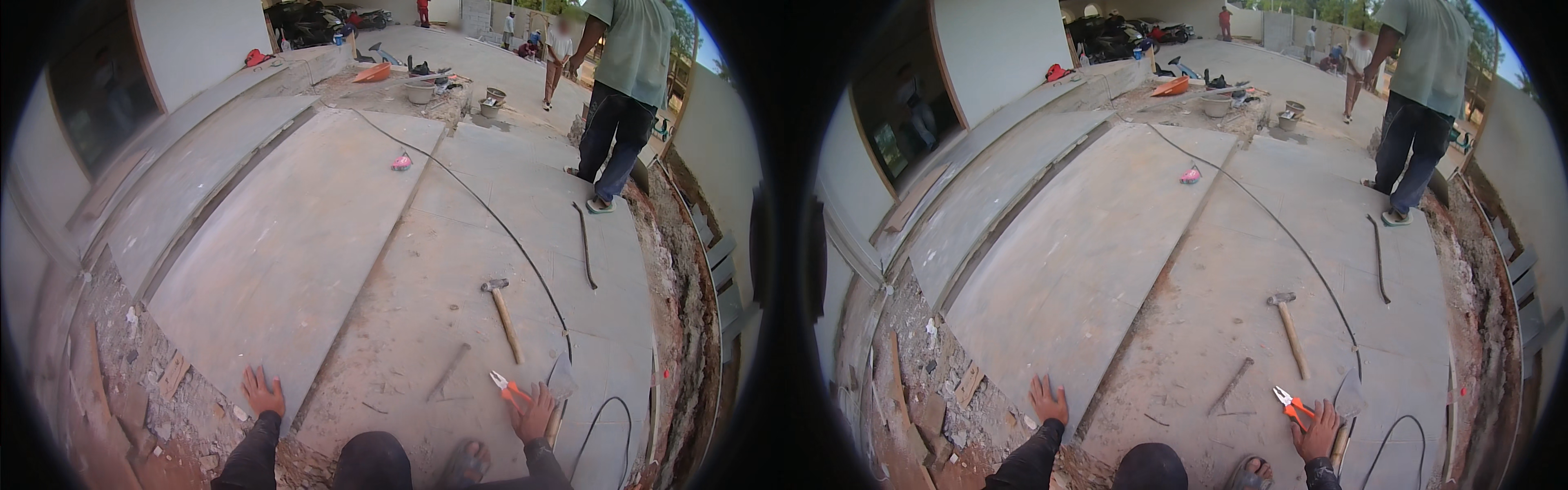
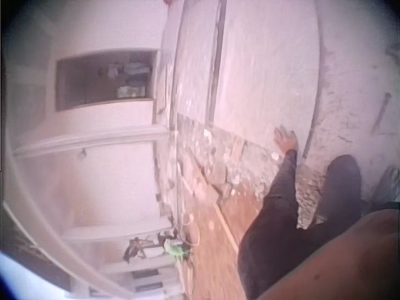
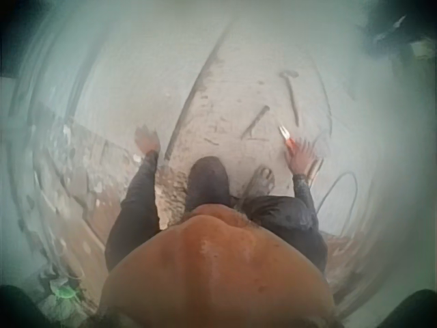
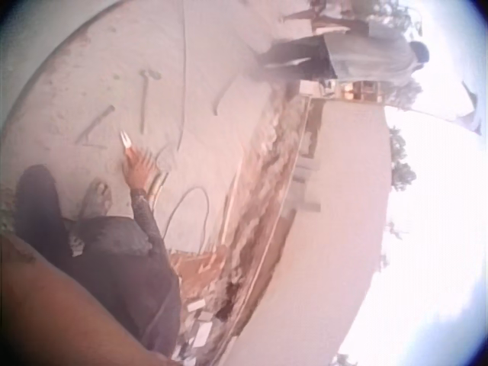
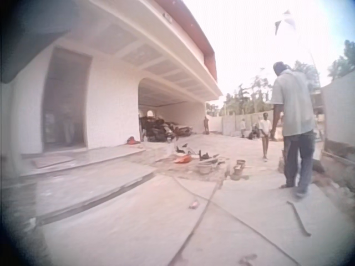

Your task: The person uses a utility knife to cut a tile along a marked line, then secures the tile to the floor using a hammer and chisel. They also use a trowel to spread mortar or adhesive under the tile before final placement.

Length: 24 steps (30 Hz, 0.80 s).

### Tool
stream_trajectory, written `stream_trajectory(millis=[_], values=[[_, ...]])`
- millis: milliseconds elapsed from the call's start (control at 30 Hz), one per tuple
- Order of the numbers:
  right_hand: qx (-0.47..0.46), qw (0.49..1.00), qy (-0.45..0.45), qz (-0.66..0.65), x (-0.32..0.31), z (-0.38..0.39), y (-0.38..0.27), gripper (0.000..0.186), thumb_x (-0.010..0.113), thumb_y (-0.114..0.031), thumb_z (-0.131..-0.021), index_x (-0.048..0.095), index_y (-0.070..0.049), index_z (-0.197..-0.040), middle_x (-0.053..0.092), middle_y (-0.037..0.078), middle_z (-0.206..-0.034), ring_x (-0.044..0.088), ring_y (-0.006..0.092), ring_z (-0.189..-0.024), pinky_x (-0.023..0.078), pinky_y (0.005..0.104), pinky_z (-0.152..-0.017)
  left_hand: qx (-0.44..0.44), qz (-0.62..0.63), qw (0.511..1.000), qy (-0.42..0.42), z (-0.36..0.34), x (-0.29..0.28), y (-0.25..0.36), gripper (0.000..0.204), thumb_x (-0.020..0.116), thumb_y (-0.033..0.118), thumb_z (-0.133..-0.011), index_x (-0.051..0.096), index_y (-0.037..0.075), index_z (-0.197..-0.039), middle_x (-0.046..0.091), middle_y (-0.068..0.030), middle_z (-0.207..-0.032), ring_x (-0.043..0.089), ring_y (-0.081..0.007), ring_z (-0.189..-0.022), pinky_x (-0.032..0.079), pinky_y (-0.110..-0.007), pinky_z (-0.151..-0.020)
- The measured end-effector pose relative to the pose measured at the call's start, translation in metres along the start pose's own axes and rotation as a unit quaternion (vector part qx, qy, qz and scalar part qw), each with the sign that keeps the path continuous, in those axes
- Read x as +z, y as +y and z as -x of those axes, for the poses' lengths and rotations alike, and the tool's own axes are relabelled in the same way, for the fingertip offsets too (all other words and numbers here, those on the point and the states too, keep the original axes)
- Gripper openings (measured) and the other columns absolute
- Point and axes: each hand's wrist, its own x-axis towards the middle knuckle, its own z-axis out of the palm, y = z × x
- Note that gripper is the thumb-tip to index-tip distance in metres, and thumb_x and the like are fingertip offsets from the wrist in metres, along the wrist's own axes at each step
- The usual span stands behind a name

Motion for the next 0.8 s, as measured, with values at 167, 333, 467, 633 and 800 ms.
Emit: stream_trajectory(millis=[167, 333, 467, 633, 800], values=[[-0.127, 0.983, -0.122, 0.043, 0.037, -0.044, 0.012, 0.094, 0.063, -0.063, -0.076, 0.035, 0.0, -0.141, 0.03, 0.026, -0.149, 0.023, 0.0394, -0.141, 0.012, 0.061, -0.112, 0.002, 0.007, 1.0, -0.007, -0.002, 0.005, 0.004, 0.056, 0.057, 0.032, -0.09, 0.046, 0.006, -0.138, 0.032, -0.0193, -0.151, 0.027, -0.0336, -0.141, 0.017, -0.051, -0.115], [-0.141, 0.982, -0.124, -0.017, 0.064, -0.064, 0.033, 0.083, 0.059, -0.058, -0.081, 0.041, 0.002, -0.136, 0.035, 0.026, -0.146, 0.027, 0.0394, -0.14, 0.014, 0.0622, -0.111, -0.016, -0.004, 1.0, -0.018, -0.007, 0.007, 0.002, 0.059, 0.057, 0.032, -0.09, 0.042, 0.007, -0.142, 0.031, -0.0192, -0.152, 0.027, -0.0335, -0.141, 0.016, -0.052, -0.115], [-0.252, 0.919, 0.078, 0.294, 0.128, -0.067, 0.101, 0.076, 0.064, -0.048, -0.075, 0.044, 0.0, -0.131, 0.038, 0.023, -0.144, 0.029, 0.0427, -0.138, 0.018, 0.0623, -0.11, -0.04, -0.067, 0.996, -0.042, -0.01, 0.01, 0.017, 0.063, 0.052, 0.04, -0.092, 0.038, 0.009, -0.145, 0.029, -0.0198, -0.152, 0.026, -0.0333, -0.142, 0.02, -0.052, -0.114], [-0.101, 0.983, -0.152, 0.0, 0.067, -0.038, 0.05, 0.071, 0.054, -0.051, -0.088, 0.042, -0.002, -0.138, 0.037, 0.022, -0.147, 0.028, 0.0405, -0.139, 0.022, 0.0645, -0.108, -0.149, -0.159, 0.9, -0.376, -0.063, -0.056, 0.08, 0.068, 0.052, 0.055, -0.088, 0.042, 0.015, -0.143, 0.042, -0.0159, -0.146, 0.043, -0.033, -0.132, 0.039, -0.046, -0.105], [-0.111, 0.968, -0.226, -0.01, 0.071, -0.071, 0.024, 0.069, 0.053, -0.051, -0.087, 0.044, -0.005, -0.137, 0.033, 0.022, -0.15, 0.026, 0.0391, -0.141, 0.019, 0.0623, -0.111, -0.088, -0.102, 0.906, -0.402, -0.107, -0.1, 0.086, 0.043, 0.057, 0.036, -0.089, 0.059, 0.018, -0.128, 0.063, -0.0145, -0.122, 0.057, -0.0338, -0.115, 0.045, -0.044, -0.099]])
